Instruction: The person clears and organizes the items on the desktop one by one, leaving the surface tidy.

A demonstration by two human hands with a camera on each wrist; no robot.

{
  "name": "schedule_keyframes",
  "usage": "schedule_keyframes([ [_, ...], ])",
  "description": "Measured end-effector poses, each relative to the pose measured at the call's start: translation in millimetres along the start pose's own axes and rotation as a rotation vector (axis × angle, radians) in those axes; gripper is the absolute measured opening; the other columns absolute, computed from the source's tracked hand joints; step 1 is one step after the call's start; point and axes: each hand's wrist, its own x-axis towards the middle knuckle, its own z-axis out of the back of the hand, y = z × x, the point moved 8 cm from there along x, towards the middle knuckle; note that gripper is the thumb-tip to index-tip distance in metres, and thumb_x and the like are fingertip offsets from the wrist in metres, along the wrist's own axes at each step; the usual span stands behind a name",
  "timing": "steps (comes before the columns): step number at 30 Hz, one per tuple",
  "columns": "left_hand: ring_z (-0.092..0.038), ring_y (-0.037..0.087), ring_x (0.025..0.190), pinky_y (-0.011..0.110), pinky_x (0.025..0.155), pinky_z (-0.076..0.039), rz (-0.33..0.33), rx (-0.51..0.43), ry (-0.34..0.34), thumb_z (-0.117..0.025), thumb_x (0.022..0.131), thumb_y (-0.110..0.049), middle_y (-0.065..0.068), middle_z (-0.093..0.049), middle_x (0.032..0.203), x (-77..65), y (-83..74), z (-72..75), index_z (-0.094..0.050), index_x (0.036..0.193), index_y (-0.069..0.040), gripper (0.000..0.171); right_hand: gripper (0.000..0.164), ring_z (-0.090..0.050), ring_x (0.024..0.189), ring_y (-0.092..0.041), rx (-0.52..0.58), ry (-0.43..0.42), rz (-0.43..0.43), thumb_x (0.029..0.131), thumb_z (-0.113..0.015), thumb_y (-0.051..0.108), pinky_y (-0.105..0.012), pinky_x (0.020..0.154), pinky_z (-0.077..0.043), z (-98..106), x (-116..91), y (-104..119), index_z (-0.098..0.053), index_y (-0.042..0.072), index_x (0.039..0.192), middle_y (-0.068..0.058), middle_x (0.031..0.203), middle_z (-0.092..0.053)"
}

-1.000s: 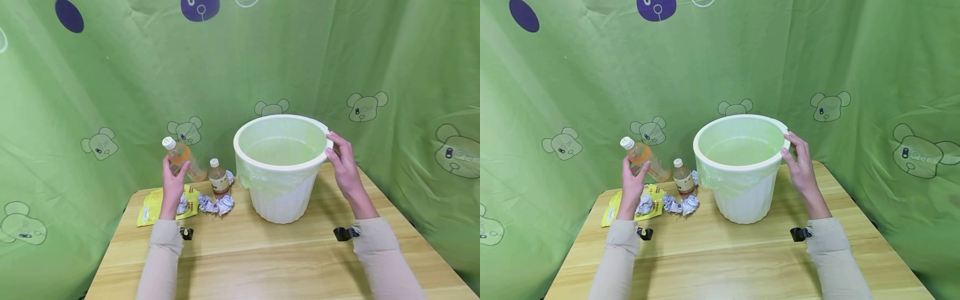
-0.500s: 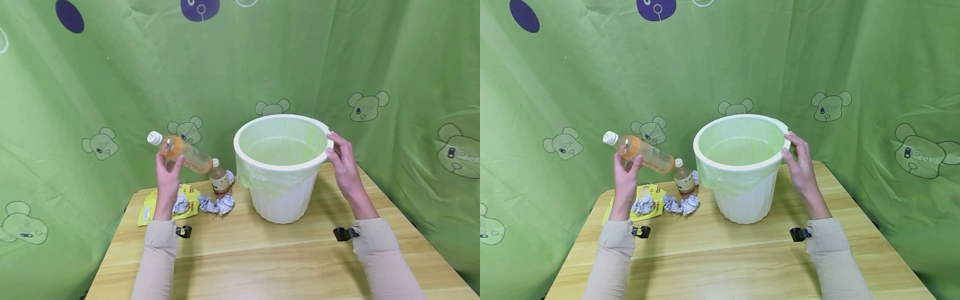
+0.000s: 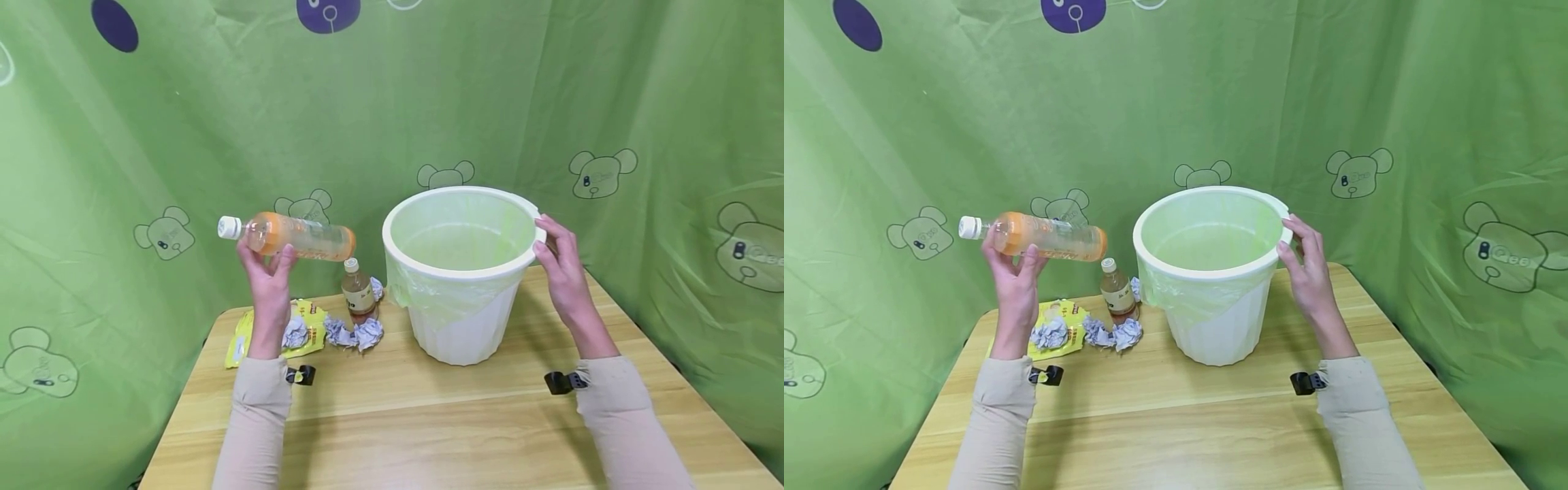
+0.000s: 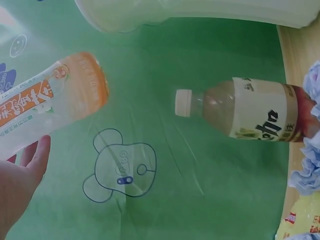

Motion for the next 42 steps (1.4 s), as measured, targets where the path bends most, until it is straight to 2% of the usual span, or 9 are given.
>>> schedule_keyframes([
  [9,-0.052,0.042,0.138,0.046,0.112,-0.052,-0.038,-0.068,0.009,-0.068,0.098,-0.010,0.010,-0.044,0.155,0.5,-10.0,-10.3,-0.031,0.154,-0.026,0.069,0.050,-0.033,0.149,-0.024,-0.001,0.005,-0.007,0.110,-0.046,0.022,-0.036,0.128,-0.031,-1,1,-1,-0.038,0.009,0.157,-0.011,0.167,-0.024],
  [17,-0.052,0.042,0.139,0.044,0.113,-0.052,-0.051,-0.098,0.039,-0.070,0.097,-0.015,0.009,-0.041,0.158,0.4,-18.9,-25.9,-0.029,0.156,-0.029,0.073,0.049,-0.033,0.149,-0.023,0.000,-0.002,-0.001,0.110,-0.046,0.021,-0.032,0.127,-0.031,0,1,-1,-0.039,0.009,0.157,-0.011,0.167,-0.025],
  [21,-0.050,0.041,0.140,0.046,0.114,-0.051,-0.068,-0.145,0.059,-0.071,0.096,-0.015,0.010,-0.039,0.159,0.2,-21.7,-33.4,-0.029,0.155,-0.028,0.073,0.049,-0.033,0.148,-0.022,0.002,-0.001,-0.001,0.110,-0.046,0.021,-0.031,0.126,-0.031,-1,1,-1,-0.039,0.009,0.157,-0.011,0.167,-0.025],
  [29,-0.052,0.040,0.139,0.046,0.115,-0.050,-0.072,-0.188,0.092,-0.073,0.094,-0.022,0.013,-0.042,0.157,-0.1,-22.1,-49.8,-0.030,0.155,-0.029,0.075,0.049,-0.034,0.148,-0.021,0.011,-0.003,-0.007,0.110,-0.046,0.021,-0.032,0.127,-0.030,-1,1,-1,-0.039,0.010,0.157,-0.011,0.167,-0.024],
  [42,-0.053,0.042,0.136,0.049,0.115,-0.049,-0.079,-0.181,0.151,-0.068,0.098,-0.010,0.012,-0.042,0.155,-4.5,-12.5,-78.7,-0.025,0.156,-0.024,0.073,0.049,-0.036,0.146,-0.020,-0.001,-0.008,-0.007,0.110,-0.046,0.022,-0.030,0.125,-0.033,0,0,0,-0.040,0.011,0.157,-0.010,0.166,-0.025],
])
